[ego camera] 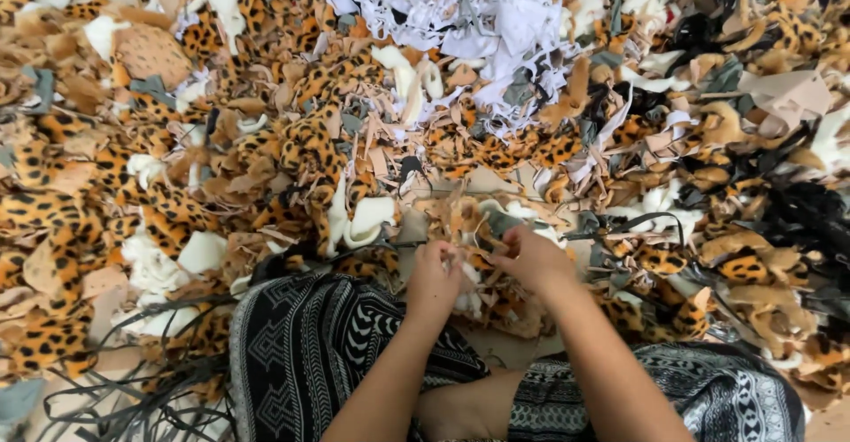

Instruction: Stuffing leopard-print fabric scraps into a cardboard box while sitting on the floor

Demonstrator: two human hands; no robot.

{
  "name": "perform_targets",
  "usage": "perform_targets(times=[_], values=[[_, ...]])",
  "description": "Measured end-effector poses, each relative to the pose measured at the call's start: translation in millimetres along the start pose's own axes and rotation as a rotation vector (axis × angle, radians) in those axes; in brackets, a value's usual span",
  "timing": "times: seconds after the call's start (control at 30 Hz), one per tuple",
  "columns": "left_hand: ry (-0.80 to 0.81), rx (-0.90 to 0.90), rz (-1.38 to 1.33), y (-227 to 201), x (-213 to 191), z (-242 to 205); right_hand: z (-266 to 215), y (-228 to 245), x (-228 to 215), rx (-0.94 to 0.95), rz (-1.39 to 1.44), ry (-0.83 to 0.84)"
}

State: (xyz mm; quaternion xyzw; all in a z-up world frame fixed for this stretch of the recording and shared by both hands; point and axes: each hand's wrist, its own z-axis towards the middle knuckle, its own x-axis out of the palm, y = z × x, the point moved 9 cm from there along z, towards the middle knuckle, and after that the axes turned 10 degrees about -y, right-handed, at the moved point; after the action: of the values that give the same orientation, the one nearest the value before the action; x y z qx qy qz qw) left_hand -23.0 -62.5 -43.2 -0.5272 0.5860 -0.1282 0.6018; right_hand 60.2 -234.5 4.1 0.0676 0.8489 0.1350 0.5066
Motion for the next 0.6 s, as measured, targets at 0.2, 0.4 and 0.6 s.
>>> perform_targets(times=[0.2, 0.4, 0.6], values=[[0.055, -0.137, -0.105, 4, -10, -2, -7, 22, 35, -0.115, 0.15, 0.03], [0.067, -0.109, -0.116, -23, -25, -12, -46, 60, -34, -0.188, 0.116, -0.211], [0.154, 0.336, 0.388, -49, 8, -46, 10, 82, 30, -0.518, -0.269, -0.172]])
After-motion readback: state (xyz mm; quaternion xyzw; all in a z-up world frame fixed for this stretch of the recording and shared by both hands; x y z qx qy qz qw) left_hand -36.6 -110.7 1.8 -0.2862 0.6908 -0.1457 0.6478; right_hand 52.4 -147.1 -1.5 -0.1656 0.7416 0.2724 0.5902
